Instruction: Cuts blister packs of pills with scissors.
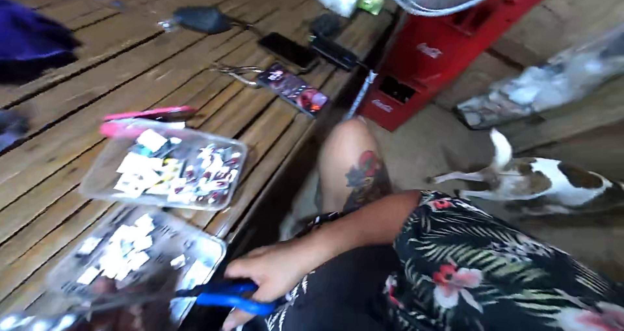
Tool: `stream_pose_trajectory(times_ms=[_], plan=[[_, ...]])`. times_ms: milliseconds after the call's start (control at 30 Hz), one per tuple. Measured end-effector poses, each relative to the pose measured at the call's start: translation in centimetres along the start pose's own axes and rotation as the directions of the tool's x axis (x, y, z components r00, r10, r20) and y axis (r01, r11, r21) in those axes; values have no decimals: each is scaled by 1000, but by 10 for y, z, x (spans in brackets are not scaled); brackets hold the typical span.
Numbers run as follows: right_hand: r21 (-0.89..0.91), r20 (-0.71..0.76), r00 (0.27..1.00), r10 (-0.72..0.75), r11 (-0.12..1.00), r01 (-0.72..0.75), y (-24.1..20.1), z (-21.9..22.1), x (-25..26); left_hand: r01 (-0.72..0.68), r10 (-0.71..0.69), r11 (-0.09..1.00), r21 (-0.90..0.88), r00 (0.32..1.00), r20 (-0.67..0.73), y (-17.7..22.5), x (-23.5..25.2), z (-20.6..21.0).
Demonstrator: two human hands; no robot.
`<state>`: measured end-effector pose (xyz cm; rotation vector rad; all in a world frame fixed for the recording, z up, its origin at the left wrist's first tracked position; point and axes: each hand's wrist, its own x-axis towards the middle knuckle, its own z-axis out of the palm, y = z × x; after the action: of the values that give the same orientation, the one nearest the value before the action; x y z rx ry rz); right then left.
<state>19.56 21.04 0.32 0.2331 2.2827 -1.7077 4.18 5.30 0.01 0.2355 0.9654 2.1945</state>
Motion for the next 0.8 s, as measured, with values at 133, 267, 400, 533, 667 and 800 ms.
stream_pose_trajectory(times_ms=[133,267,400,533,667,800], plan=[[-27,-3,1000,-7,1000,7,-2,-2,-7,62,-52,992,-114,995,89,-5,-2,3],[-27,-16,1000,-12,1000,11,4,-3,-13,32,-33,992,-118,999,-10,-8,-11,12],[24,-30,1000,9,1000,-8,20,2,-11,-85,79,996,-23,975,-207,-7,-12,19],[47,-7,997,72,996,-71,19,3,-6,-73,53,996,-57,953,-298,-2,-12,21],[52,2,994,106,993,-106,18,6,-2,-77,52,995,-67,947,-317,1,-11,21],[77,13,1000,25,997,-26,22,7,1,-42,12,995,-89,950,-313,-1,-9,19]])
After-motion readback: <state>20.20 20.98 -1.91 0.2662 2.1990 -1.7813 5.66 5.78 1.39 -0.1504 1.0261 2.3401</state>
